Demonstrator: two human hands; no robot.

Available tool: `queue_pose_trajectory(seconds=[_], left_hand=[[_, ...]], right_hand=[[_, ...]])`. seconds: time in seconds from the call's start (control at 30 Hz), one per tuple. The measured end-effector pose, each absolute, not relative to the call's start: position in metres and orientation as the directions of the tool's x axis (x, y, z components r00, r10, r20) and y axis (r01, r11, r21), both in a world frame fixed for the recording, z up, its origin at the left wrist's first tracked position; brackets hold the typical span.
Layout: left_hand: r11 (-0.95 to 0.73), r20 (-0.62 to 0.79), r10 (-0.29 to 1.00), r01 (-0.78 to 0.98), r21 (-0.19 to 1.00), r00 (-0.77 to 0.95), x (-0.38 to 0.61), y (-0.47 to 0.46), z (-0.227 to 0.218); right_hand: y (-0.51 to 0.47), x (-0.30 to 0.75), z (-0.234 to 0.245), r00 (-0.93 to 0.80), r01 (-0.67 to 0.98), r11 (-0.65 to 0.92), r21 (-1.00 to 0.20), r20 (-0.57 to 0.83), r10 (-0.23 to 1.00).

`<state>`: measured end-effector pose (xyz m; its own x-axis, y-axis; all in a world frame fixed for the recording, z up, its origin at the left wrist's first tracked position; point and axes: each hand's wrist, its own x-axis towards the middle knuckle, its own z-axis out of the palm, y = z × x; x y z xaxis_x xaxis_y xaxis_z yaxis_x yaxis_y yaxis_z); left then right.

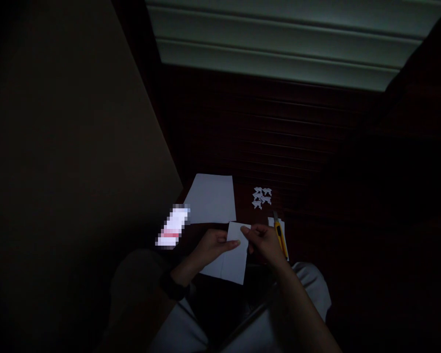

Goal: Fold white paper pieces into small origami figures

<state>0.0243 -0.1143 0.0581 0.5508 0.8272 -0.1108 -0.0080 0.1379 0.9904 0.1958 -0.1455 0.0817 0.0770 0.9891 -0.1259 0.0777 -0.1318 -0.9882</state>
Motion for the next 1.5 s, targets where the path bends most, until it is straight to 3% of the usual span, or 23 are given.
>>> queue_pose_trajectory(seconds=[0.3,0.6,0.73,1.17,1.5], left_hand=[[0.055,-0.082,0.840,0.067,0.996,0.537,0.019,-0.112,0.048],[0.146,-0.123,0.805,0.007,0.989,0.581,0.018,-0.114,0.052],[0.155,-0.132,0.810,0.009,0.988,0.571,0.019,-0.115,0.052],[0.152,-0.152,0.861,0.040,0.988,0.485,0.018,-0.113,0.055],[0.186,-0.179,0.885,0.025,0.982,0.429,0.019,-0.110,0.047]], right_hand=[[-0.150,0.198,0.071,0.058,0.075,-0.125,-0.989,-0.121,0.991],[-0.146,0.197,0.077,0.128,-0.023,-0.107,-0.994,-0.109,0.986],[-0.146,0.195,0.076,0.164,-0.009,-0.114,-0.993,-0.114,0.980],[-0.148,0.197,0.053,0.026,0.104,-0.170,-0.980,-0.168,0.985],[-0.151,0.191,0.052,0.065,0.154,-0.160,-0.975,-0.152,0.986]])
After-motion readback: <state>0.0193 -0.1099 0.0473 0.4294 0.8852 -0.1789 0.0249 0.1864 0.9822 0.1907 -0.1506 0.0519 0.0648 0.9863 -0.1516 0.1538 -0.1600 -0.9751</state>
